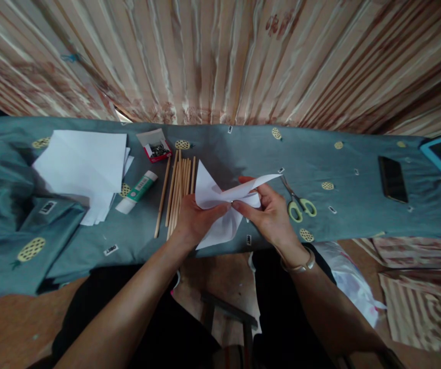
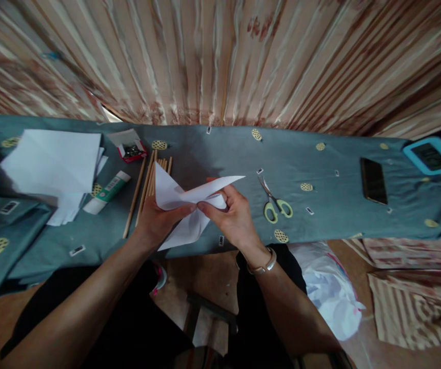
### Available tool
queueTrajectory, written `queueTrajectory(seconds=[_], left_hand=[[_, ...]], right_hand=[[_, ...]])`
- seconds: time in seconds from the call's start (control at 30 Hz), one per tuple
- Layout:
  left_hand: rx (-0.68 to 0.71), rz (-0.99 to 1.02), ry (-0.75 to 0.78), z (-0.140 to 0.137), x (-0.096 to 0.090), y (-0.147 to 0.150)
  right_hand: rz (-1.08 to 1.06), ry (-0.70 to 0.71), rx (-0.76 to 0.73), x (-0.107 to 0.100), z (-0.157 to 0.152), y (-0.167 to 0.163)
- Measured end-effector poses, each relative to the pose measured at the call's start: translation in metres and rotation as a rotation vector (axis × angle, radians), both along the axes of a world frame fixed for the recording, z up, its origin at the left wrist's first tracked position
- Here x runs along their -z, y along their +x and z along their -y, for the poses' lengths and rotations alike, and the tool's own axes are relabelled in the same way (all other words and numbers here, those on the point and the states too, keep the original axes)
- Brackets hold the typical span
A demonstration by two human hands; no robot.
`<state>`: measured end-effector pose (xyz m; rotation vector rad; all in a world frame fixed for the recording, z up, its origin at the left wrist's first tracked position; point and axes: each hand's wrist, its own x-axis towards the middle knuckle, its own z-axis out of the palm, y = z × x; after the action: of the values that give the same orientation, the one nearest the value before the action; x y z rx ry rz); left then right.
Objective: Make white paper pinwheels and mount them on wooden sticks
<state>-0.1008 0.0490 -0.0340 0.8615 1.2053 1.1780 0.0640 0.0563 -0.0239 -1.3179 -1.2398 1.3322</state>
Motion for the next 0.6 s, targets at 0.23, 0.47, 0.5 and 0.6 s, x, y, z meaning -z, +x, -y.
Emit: queueTrajectory(seconds=[0.23,0.47,0.5,0.6], left_hand=[[0.008,0.018,-0.039,0.0017,-0.0056,0.0021],[-0.011,0.089,-0.069,0.0047,-0.0036,0.0061],[-0.010,0.103,-0.073,0.0051,-0.0027,0.0064],[0.014,0.125,-0.068,0.0070,-0.0003,0.0071]], right_hand=[[-0.010,-0.007,0.015,0.0011,0.0024,0.0016],[0.006,-0.014,0.045,0.0018,0.0044,0.0008],[0.004,-0.017,0.047,0.0015,0.0045,0.0006],[0.000,-0.015,0.048,0.0008,0.0041,0.0016]])
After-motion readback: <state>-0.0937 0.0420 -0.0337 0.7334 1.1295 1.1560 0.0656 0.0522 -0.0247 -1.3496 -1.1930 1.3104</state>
